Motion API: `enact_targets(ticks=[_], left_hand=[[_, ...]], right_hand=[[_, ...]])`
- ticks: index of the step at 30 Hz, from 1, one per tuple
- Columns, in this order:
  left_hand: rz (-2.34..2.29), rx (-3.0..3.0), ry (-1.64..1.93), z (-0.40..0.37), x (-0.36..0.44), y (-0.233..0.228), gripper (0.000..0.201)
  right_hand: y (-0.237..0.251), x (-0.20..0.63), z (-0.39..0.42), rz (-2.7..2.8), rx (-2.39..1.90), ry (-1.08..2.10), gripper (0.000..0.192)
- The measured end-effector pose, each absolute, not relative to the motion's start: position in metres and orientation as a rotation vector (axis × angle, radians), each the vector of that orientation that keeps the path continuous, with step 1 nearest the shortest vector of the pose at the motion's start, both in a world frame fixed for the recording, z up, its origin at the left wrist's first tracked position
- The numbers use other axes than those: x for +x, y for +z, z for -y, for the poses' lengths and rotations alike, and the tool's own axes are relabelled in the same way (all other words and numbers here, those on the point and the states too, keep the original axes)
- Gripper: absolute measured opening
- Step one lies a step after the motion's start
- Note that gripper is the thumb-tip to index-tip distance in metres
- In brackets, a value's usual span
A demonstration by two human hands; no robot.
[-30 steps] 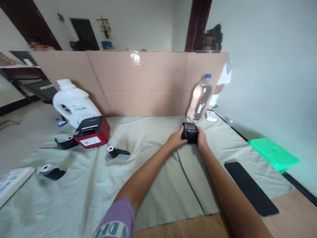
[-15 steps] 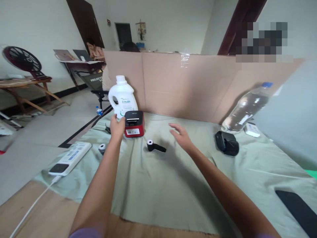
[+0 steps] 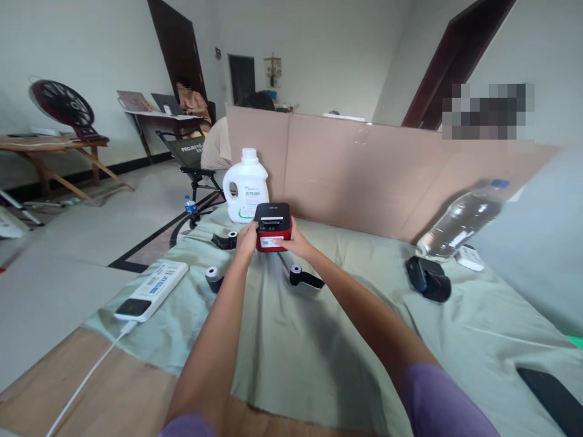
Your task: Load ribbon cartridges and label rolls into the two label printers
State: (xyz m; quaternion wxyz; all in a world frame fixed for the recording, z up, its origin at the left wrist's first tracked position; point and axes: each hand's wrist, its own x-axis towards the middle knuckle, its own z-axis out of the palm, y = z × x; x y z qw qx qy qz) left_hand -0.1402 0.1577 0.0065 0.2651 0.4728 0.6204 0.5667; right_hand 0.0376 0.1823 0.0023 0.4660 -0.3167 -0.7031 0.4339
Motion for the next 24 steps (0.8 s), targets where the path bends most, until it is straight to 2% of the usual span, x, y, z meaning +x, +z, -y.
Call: enact_targets(ticks=[5,8,12,16,20,24], left_hand=[[-1.408,1.468,1.52,-0.123,-0.068,0.058,0.047],[-1.203,1.564,1.457,-0.083,-0.011,0.069,0.055],[-0.919,1.708,1.35,-0.027,0.045,0.038,0.065],[-0.872,1.691,1.242,0.017,0.064,-0.011,0.066],[-0.934,1.659,1.199,0.036,0.06,-0.039,0.067],[-0.94,1.686,1.192,0.037,0.056,-0.043,0.067]], right_hand=[[0.054,0.108,-0.144,1.671,-0.824,0.754,0.12],[0.064,0.164,-0.096,1.605,-0.903,0.611,0.124],[0.033,0.223,-0.016,1.489,-1.072,0.563,0.113],[-0.015,0.245,0.041,1.441,-1.239,0.567,0.113],[-0.046,0.243,0.06,1.452,-1.286,0.488,0.112],[-0.054,0.24,0.061,1.458,-1.314,0.477,0.114]])
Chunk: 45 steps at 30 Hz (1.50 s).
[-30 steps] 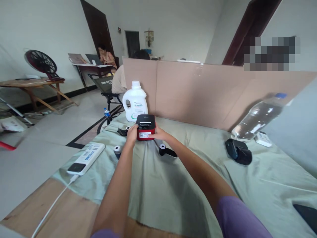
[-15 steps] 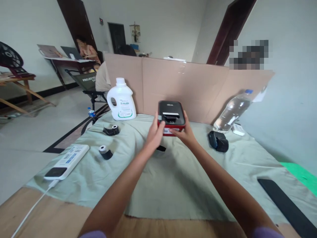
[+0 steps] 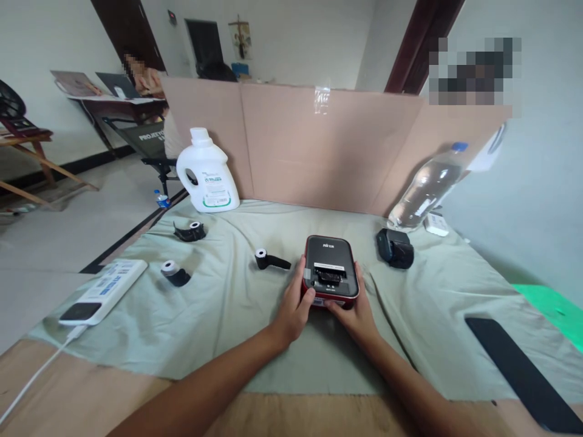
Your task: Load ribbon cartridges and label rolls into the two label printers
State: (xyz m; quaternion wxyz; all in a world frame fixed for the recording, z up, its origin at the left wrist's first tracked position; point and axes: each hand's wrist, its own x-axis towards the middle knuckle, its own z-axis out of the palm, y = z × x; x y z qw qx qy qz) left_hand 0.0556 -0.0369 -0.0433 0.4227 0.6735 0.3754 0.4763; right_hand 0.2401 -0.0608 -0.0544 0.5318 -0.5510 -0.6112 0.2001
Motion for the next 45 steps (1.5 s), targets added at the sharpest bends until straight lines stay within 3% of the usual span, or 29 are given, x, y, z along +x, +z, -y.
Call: enact_targets(ticks=[3,8,15,21,24,28,31,38,42,45], left_hand=[[-0.952,1.711,1.216,0.036,0.053,-0.042,0.064],[-0.956,1.716,1.292,0.038,0.05,-0.042,0.038],[-0.763,1.658,1.259,0.021,0.045,-0.047,0.018],[-0.721,1.678,1.288,0.012,0.045,-0.048,0.016],[-0.702,1.739,1.314,0.014,0.043,-0.044,0.016],[-0.696,1.803,1.34,0.014,0.04,-0.039,0.018],[-0.689,1.83,1.348,0.014,0.038,-0.038,0.021],[-0.673,1.836,1.355,0.014,0.036,-0.042,0.024],[-0.651,1.872,1.339,0.015,0.035,-0.042,0.027],[-0.629,1.888,1.332,0.016,0.033,-0.04,0.03]], right_hand=[[-0.053,0.241,0.061,1.455,-1.324,0.503,0.118],[-0.052,0.242,0.062,1.413,-1.331,0.551,0.121],[-0.054,0.242,0.063,1.397,-1.333,0.594,0.123],[-0.057,0.243,0.064,1.408,-1.365,0.626,0.122],[-0.057,0.246,0.069,1.431,-1.348,0.604,0.11],[-0.038,0.256,0.07,1.424,-1.251,0.521,0.063],[-0.006,0.268,0.054,1.395,-1.298,0.44,0.045],[0.066,0.268,-0.012,2.224,-1.47,0.532,0.033],[0.079,0.237,-0.037,2.714,-1.807,0.32,0.037],[0.079,0.216,-0.049,2.803,-2.104,0.349,0.037]])
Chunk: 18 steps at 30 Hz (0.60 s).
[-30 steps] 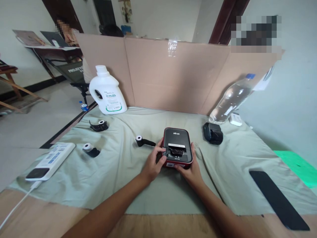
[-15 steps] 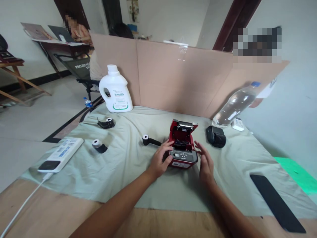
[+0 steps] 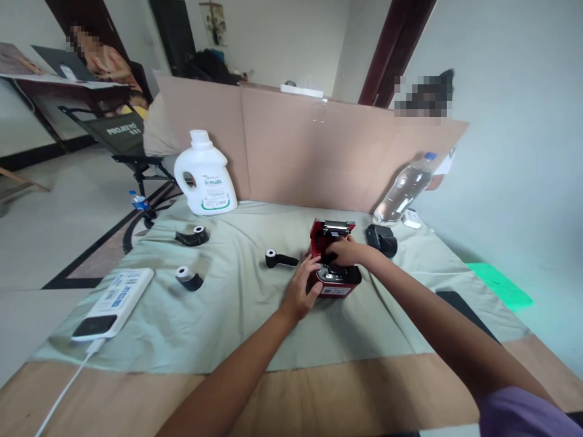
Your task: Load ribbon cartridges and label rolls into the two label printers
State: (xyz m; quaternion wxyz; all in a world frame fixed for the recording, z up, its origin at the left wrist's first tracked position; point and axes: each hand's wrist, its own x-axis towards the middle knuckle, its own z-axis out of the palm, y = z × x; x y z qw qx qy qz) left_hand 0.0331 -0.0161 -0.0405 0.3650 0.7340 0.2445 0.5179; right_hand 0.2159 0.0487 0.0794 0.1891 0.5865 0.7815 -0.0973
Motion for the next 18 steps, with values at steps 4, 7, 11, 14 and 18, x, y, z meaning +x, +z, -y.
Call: enact_targets(ticks=[4,7,11,14,18], left_hand=[[-0.629,1.883,1.336,0.016,0.033,-0.04,0.03],[-0.622,1.871,1.347,0.016,0.034,-0.041,0.029],[-0.629,1.824,1.368,0.016,0.035,-0.039,0.029],[-0.604,1.834,1.387,0.017,0.034,-0.037,0.03],[-0.613,1.871,1.372,0.016,0.034,-0.039,0.034]], right_hand=[[0.08,0.208,-0.049,-2.162,1.747,-0.276,0.029],[0.094,0.22,-0.029,-2.38,1.922,-0.382,0.021],[0.131,0.223,0.0,-2.775,2.037,-1.059,0.027],[0.139,0.188,-0.009,-2.879,2.11,-1.364,0.04],[0.113,0.104,-0.047,-2.83,2.112,-1.101,0.03]])
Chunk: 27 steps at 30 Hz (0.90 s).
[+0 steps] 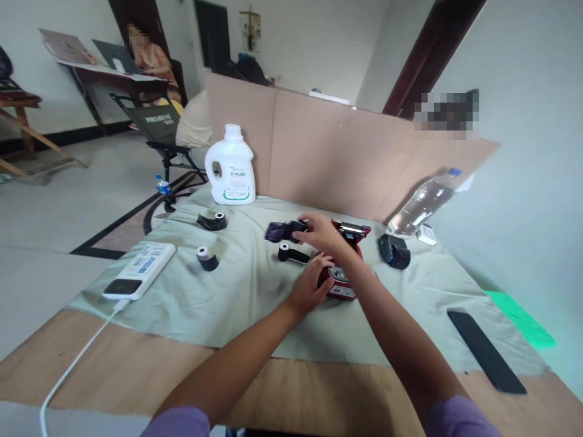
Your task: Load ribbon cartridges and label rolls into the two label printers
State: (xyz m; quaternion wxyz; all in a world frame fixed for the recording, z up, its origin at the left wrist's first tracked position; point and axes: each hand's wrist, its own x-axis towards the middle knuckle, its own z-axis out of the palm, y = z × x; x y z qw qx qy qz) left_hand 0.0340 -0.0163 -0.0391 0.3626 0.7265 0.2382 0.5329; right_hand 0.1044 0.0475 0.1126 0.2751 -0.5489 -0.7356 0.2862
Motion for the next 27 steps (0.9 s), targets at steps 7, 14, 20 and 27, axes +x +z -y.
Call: enact_targets(ticks=[7,14,20,27], left_hand=[[-0.653,1.883,1.434,0.001,0.047,-0.057,0.023],[-0.657,1.93,1.492,-0.001,0.052,-0.061,0.027],[-0.673,1.954,1.377,0.006,0.046,-0.052,0.032],[-0.653,1.903,1.332,0.008,0.044,-0.05,0.034]], right_hand=[[0.058,-0.003,-0.062,2.382,-1.728,0.294,0.031],[0.021,-0.013,-0.051,2.56,-1.728,0.136,0.035],[0.05,0.035,-0.051,2.462,-1.758,0.089,0.048],[0.04,0.055,-0.06,2.338,-1.822,0.36,0.019]])
